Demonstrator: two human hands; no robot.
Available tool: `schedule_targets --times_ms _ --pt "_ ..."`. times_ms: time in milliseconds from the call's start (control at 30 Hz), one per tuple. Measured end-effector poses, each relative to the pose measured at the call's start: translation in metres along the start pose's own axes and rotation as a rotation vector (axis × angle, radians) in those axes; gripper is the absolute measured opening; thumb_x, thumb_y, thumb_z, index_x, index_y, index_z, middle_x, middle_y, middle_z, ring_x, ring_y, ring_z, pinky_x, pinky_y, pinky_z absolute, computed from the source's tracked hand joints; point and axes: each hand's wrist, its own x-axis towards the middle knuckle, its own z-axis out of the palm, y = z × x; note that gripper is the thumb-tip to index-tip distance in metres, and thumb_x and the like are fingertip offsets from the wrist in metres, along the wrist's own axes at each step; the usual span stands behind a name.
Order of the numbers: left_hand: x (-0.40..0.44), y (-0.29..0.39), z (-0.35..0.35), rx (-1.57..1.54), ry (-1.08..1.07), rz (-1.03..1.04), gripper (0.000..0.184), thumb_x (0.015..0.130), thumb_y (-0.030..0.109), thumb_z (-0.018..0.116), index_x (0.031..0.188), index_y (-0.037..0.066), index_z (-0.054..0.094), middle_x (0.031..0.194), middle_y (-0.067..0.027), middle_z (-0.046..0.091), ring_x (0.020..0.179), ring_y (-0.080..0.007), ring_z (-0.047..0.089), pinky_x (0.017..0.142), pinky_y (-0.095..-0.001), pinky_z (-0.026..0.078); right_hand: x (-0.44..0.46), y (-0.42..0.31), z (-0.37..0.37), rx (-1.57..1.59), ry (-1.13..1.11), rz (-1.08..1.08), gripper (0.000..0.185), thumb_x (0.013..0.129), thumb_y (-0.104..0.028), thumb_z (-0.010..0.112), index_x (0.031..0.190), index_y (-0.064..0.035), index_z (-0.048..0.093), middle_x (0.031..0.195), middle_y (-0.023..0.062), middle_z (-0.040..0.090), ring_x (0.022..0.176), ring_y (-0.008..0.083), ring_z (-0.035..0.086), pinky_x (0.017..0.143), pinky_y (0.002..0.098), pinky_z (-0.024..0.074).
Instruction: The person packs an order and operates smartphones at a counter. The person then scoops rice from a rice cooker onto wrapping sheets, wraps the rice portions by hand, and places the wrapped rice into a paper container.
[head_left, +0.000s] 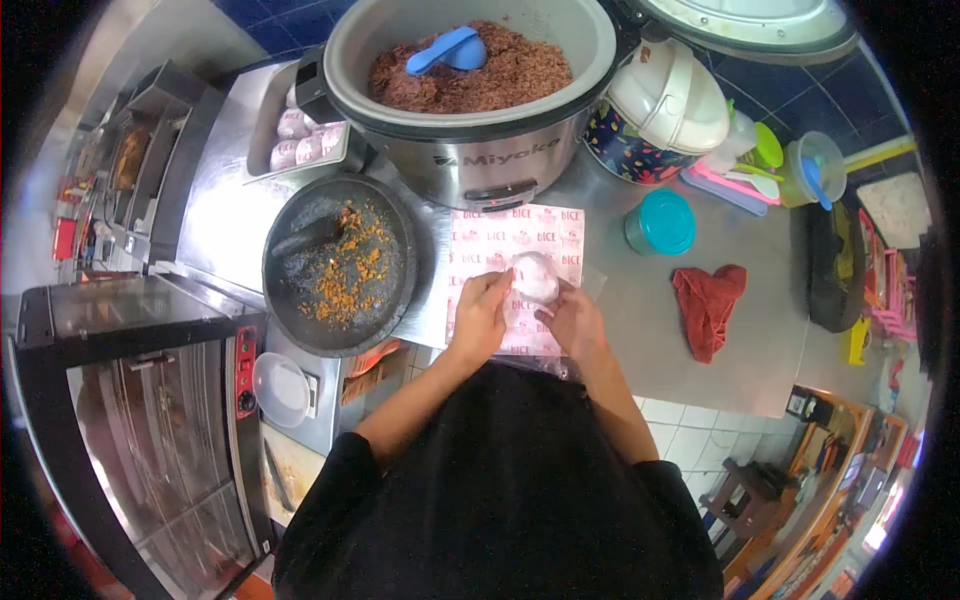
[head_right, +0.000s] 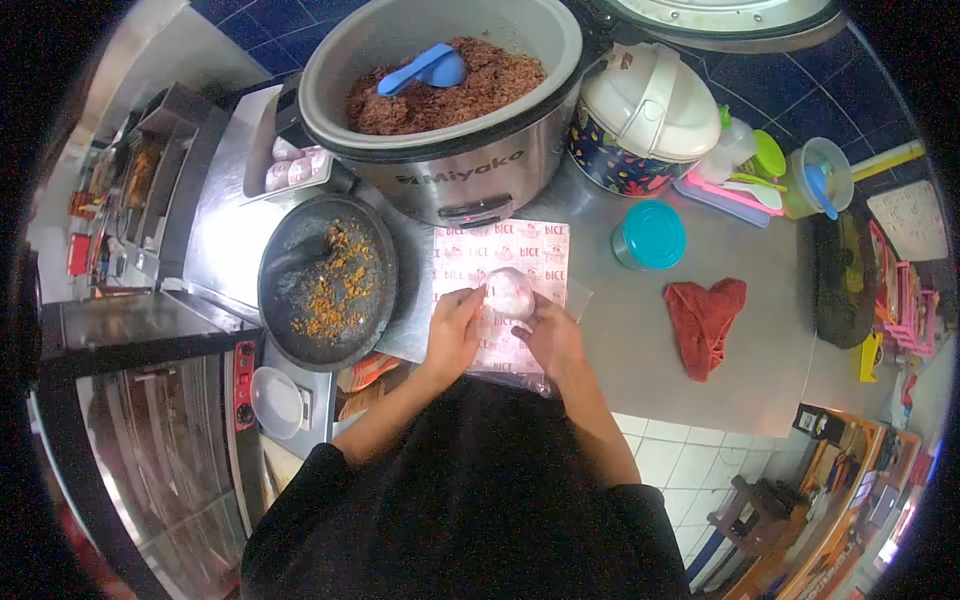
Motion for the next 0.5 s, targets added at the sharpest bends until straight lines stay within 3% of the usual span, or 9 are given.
schedule_targets --times_ms 67,100,167,267,300,333,367,433,500 --pt "-0.01 0.01 -0.018 0.162 -0.018 0.36 0.032 0.08 -0.003 0.065 0.111 0.001 0.071 0.105 -0.0153 0.069 0.093 -0.0312 0.065 0.084 -0.041 0.052 -0.022 -0.014 0.043 0.063 0.017 0.007 0.049 0.098 -0.034 0.055 0.138 -0.0054 0.052 0.123 0.0116 0.065 0.107 0.023 0.064 0.088 0.0432 0.0543" --pt "-0.015 0.021 -0.026 0.173 -0.015 0.354 0.032 0.08 -0.003 0.065 0.111 0.001 0.071 0.105 -0.0153 0.069 0.093 -0.0312 0.065 0.084 -0.041 0.052 -0.03 -0.015 0.061 0.132 0.048 0.01 0.048 0.1 -0.035 0.054 0.137 -0.0043 0.052 0.119 0.0116 0.066 0.105 0.0222 0.065 0.088 0.0418 0.0547" --pt "-0.023 0.04 -0.039 0.184 -0.158 0.632 0.035 0.075 0.002 0.069 0.109 0.002 0.072 0.108 -0.0119 0.069 0.091 -0.0261 0.065 0.084 -0.0385 0.053 -0.033 -0.006 0.065 0.067 0.021 0.046 0.048 0.101 -0.037 0.053 0.137 -0.0045 0.052 0.119 0.0112 0.066 0.103 0.0224 0.066 0.086 0.0423 0.0555" --pt "-0.028 0.043 -0.048 0.215 -0.076 0.693 0.037 0.071 0.002 0.074 0.108 0.002 0.073 0.11 -0.0095 0.068 0.086 -0.023 0.065 0.076 -0.0355 0.055 -0.038 0.004 0.073 -0.026 -0.03 0.087 0.047 0.101 -0.047 0.052 0.132 -0.0119 0.056 0.117 0.0066 0.068 0.102 0.0175 0.066 0.08 0.0392 0.0544" --pt "-0.032 0.04 -0.048 0.237 -0.035 0.667 0.036 0.072 0.011 0.075 0.107 0.007 0.075 0.108 -0.0045 0.069 0.087 -0.0212 0.061 0.077 -0.0375 0.05 -0.039 0.005 0.078 0.06 0.043 0.164 0.044 0.099 -0.049 0.053 0.125 -0.013 0.06 0.109 0.005 0.069 0.095 0.016 0.066 0.073 0.0364 0.0537" --pt "-0.04 0.04 -0.05 0.257 -0.035 0.648 0.036 0.072 0.011 0.075 0.107 0.007 0.075 0.108 -0.0045 0.069 0.087 -0.0212 0.061 0.077 -0.0375 0.05 -0.04 0.01 0.08 0.148 0.12 0.244 0.042 0.098 -0.05 0.054 0.118 -0.014 0.063 0.102 0.0034 0.07 0.087 0.0144 0.067 0.066 0.0337 0.0529" --pt "-0.041 0.051 -0.054 0.423 0.071 0.669 0.034 0.073 0.017 0.074 0.107 0.009 0.075 0.108 -0.0019 0.069 0.089 -0.0197 0.06 0.078 -0.0367 0.047 -0.038 0.013 0.075 0.155 0.113 0.269 0.042 0.098 -0.05 0.054 0.118 -0.014 0.063 0.102 0.0034 0.07 0.087 0.0144 0.067 0.066 0.0337 0.0529" --pt "-0.05 0.055 -0.054 0.613 0.229 0.662 0.034 0.074 0.027 0.072 0.105 0.015 0.076 0.106 0.0041 0.068 0.091 -0.0175 0.055 0.079 -0.0352 0.037 -0.035 0.02 0.064 0.402 -0.236 0.541 0.04 0.096 -0.054 0.054 0.103 -0.0161 0.066 0.087 0.0006 0.07 0.072 0.013 0.065 0.052 0.0293 0.0463" --pt "-0.058 0.055 -0.053 0.586 0.217 0.586 0.032 0.074 0.024 0.074 0.105 0.014 0.076 0.103 0.0043 0.068 0.089 -0.0173 0.055 0.077 -0.0358 0.037 -0.035 0.026 0.072 0.391 -0.176 0.563 0.041 0.095 -0.055 0.054 0.101 -0.0161 0.066 0.084 0.0006 0.069 0.069 0.0131 0.064 0.048 0.0298 0.0442"
